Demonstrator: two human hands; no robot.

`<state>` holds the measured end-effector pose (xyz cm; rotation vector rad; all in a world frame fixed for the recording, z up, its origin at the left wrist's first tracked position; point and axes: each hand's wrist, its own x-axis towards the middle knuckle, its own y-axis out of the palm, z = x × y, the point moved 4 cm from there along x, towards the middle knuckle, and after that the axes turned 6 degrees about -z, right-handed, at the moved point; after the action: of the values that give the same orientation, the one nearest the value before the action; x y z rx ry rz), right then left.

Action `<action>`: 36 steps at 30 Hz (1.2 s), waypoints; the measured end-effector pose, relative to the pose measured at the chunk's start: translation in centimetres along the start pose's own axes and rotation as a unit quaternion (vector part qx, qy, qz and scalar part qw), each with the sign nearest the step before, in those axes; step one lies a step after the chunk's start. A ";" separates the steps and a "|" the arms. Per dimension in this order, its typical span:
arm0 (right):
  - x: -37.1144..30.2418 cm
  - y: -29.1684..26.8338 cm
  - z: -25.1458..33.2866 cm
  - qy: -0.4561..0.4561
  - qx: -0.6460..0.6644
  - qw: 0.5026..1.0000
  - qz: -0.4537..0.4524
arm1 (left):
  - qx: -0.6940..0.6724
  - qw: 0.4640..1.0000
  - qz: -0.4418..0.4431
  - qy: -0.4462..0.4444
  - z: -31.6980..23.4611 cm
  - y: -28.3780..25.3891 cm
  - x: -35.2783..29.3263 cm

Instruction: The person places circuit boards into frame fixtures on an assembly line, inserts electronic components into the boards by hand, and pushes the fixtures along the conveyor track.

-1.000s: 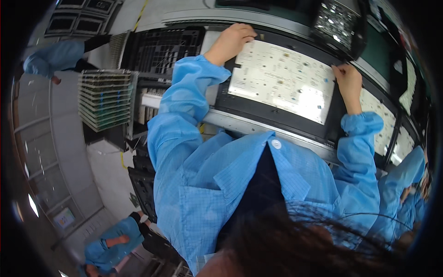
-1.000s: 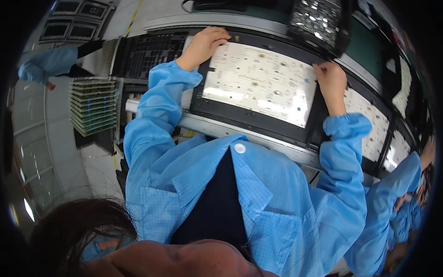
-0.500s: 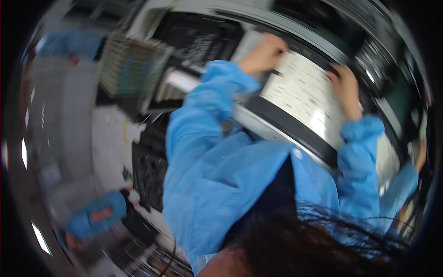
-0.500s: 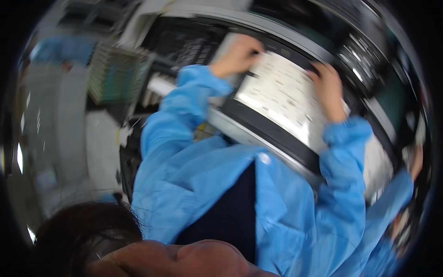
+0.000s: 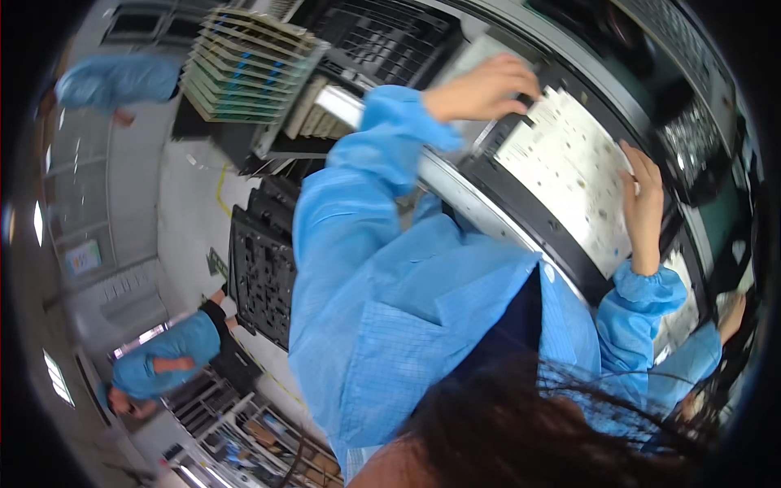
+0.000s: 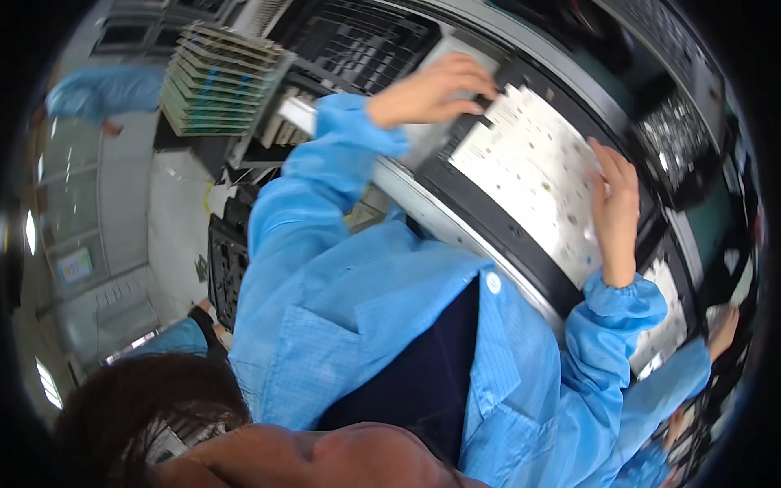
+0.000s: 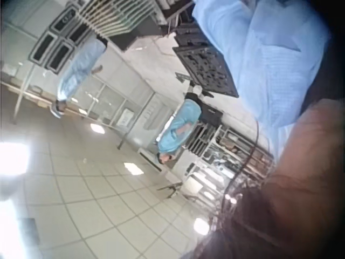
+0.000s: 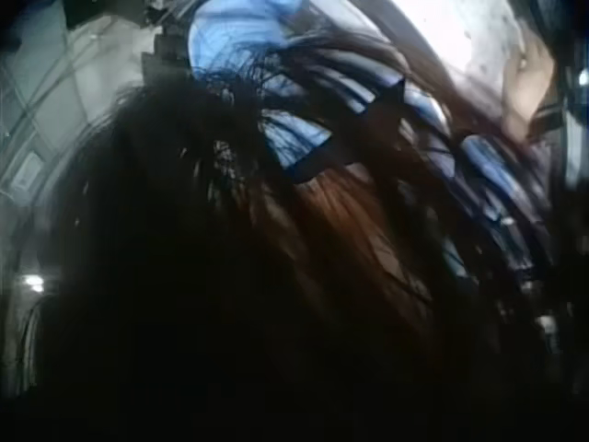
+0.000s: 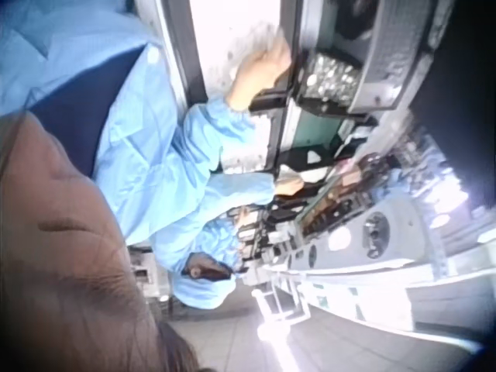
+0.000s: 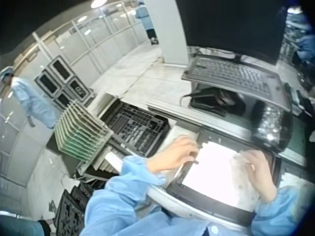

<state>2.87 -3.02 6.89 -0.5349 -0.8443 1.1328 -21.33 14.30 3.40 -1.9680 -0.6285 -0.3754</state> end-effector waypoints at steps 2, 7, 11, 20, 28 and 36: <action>-3.3 -0.3 0.5 0.022 0.001 0.999 0.049 | -0.072 0.994 0.077 -0.036 -1.0 -0.3 -0.9; -7.1 2.9 3.7 0.013 0.073 0.992 0.106 | -0.088 0.987 0.112 -0.069 -2.5 0.8 -2.9; -8.0 3.1 4.4 0.022 0.077 0.987 0.140 | -0.061 0.992 0.090 -0.059 -3.0 1.6 -3.1; -12.0 6.1 4.8 0.074 -0.102 0.991 -0.048 | -0.058 0.996 0.014 -0.060 -4.5 3.8 -3.2; -12.5 0.0 1.7 0.288 -0.035 0.953 -0.086 | -0.082 0.990 0.087 -0.075 -5.9 1.8 -3.6; -18.4 -6.1 -2.0 0.327 -0.017 0.943 -0.065 | -0.051 0.988 0.147 0.005 -6.2 2.6 -2.7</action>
<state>4.64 -22.28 4.57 -0.8126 -0.3108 0.7434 -21.97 7.06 2.97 -2.1167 -0.3088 -0.2386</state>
